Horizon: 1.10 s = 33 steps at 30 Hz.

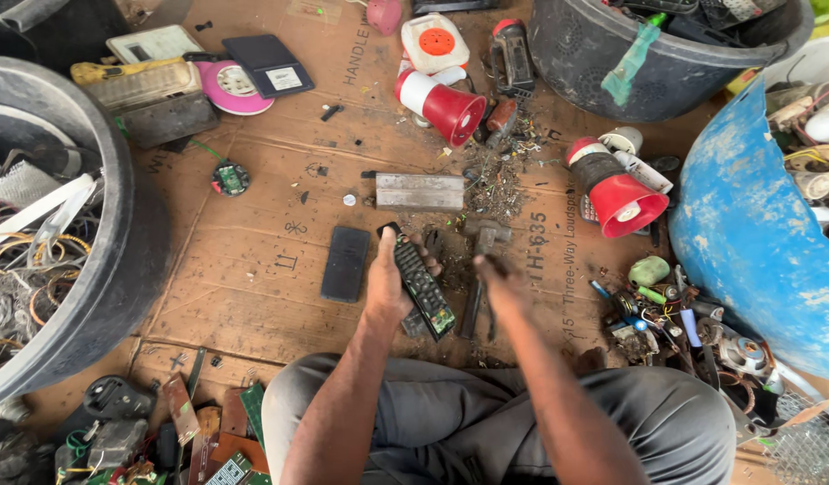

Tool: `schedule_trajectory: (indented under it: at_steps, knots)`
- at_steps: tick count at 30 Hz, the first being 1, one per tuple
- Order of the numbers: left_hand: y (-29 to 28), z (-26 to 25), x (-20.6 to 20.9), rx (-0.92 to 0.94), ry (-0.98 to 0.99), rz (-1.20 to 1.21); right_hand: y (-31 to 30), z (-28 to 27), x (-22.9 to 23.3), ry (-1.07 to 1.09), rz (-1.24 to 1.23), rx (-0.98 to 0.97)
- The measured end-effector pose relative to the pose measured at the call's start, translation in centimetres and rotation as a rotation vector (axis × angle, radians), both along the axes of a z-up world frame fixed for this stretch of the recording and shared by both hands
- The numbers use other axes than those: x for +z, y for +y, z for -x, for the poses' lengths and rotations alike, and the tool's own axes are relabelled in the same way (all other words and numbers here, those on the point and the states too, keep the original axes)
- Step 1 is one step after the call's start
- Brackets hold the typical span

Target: The person sits on a cardboard-covered floor and uses a hammer and pliers to dismantle various electronic components. They repeatedly strike items such as a red plastic device, a black remote control, and a small circuit board to break them apart. The person also uses pliers to pull wires and separate parts from the broken devices.

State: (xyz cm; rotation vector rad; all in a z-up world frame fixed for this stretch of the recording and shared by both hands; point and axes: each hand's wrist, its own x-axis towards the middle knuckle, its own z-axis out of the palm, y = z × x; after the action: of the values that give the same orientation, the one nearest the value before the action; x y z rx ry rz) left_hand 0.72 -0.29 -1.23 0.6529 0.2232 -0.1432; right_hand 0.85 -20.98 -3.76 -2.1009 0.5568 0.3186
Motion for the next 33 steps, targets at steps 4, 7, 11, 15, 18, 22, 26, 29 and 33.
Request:
schedule_trajectory:
  at_steps: [4,7,11,15,18,22,26,29,33]
  knots:
    - [-0.8,-0.3,-2.4,-0.052,-0.029,-0.141,1.7,1.6,-0.4,-0.572,-0.009,0.214]
    - [-1.1,-0.9,-5.0,-0.099,-0.036,-0.463,2.6,3.3,1.0,-0.701,-0.105,0.4]
    - [-2.0,-1.5,-8.4,-0.202,-0.073,-0.697,3.0,3.9,2.6,-0.851,0.126,0.629]
    - [-2.2,-2.3,-10.0,-0.103,0.017,-0.812,3.1,4.1,3.1,-0.652,0.093,0.595]
    - [-1.1,-2.6,-9.6,0.002,0.083,-0.854,2.9,4.5,4.1,-0.661,-0.021,0.558]
    - [1.9,-2.7,-6.7,0.255,0.316,-0.592,1.3,3.2,5.4,-0.285,-0.165,0.289]
    - [5.4,-3.1,-6.5,0.579,0.308,-0.588,-2.6,0.9,4.7,-0.414,-0.541,-0.197]
    - [4.8,-3.3,-6.5,0.377,0.272,-0.994,-3.8,0.3,2.7,-0.411,-0.685,-0.373]
    - [-0.1,-0.3,-2.9,0.272,-0.519,-1.368,-2.7,-0.1,-1.1,-0.2,-0.614,-0.337]
